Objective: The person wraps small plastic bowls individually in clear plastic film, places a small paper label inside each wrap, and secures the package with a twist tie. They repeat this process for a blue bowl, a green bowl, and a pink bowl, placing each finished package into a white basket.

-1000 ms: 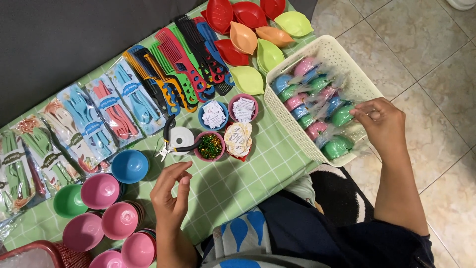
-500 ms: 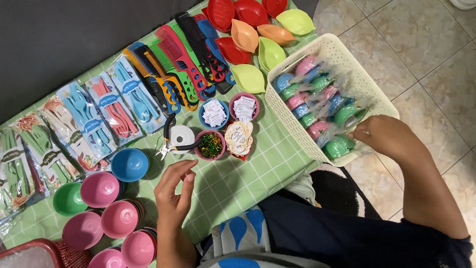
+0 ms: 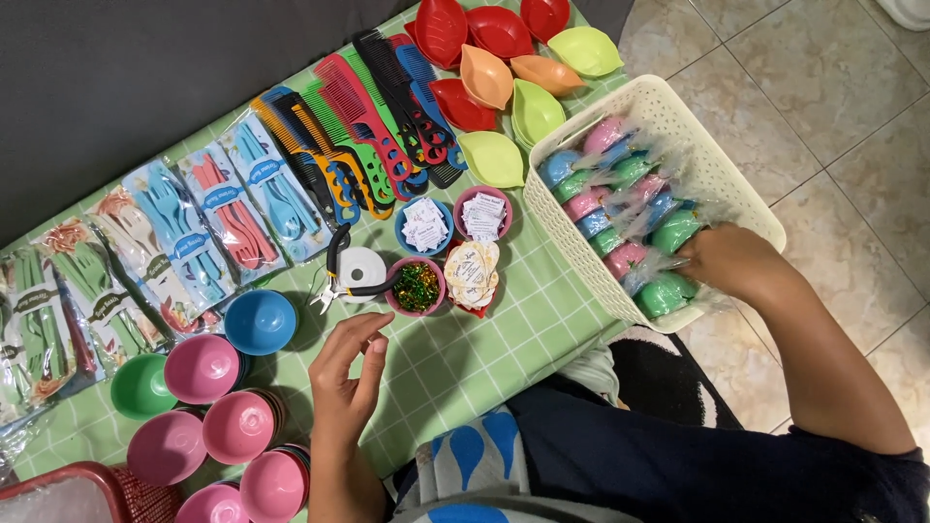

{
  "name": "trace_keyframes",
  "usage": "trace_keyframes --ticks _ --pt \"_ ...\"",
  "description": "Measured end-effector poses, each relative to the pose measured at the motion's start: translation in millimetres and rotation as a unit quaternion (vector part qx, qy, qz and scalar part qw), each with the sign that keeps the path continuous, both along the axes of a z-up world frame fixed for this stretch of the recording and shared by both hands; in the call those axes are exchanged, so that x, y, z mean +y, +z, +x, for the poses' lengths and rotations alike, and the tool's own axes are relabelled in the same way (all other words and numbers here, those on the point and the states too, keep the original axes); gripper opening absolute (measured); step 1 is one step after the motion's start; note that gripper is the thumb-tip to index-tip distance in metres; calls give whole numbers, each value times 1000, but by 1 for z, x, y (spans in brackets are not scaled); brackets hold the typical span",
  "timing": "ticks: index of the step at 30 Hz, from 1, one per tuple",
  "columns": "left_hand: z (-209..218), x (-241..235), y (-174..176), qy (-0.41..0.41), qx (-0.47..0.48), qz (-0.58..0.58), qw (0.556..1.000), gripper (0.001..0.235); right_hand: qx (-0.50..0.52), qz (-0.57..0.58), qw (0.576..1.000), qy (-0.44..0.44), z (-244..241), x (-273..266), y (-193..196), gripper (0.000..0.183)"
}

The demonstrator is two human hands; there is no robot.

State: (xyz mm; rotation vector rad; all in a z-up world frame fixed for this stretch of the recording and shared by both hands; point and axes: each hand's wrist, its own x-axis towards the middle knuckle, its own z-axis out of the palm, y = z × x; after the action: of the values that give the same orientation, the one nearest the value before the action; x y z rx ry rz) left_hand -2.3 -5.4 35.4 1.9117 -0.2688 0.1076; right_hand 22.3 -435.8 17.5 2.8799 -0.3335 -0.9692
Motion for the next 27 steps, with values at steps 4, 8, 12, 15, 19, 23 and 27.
trace_keyframes --ticks 4,8,12,15,19,23,27 --pt "0 -1 0 2 2 2 1000 21 -7 -9 1000 23 2 -3 -7 29" --pt "1 -1 0 -2 3 -2 1000 21 -1 -21 1000 24 4 -9 -19 32" --pt "1 -2 2 -4 1 0 1000 21 -3 -9 1000 6 4 -3 -12 30" --pt "1 -3 2 -3 3 3 1000 22 -5 -26 999 30 3 -8 -21 29" --pt "0 -2 2 -1 -6 7 1000 21 -5 -9 1000 -1 2 -1 -10 32" --pt "-1 -1 3 0 -7 6 1000 21 12 0 1000 -28 1 1 -8 34" --pt "-2 0 2 -4 -11 4 1000 21 7 -16 999 -32 -4 -5 -6 29"
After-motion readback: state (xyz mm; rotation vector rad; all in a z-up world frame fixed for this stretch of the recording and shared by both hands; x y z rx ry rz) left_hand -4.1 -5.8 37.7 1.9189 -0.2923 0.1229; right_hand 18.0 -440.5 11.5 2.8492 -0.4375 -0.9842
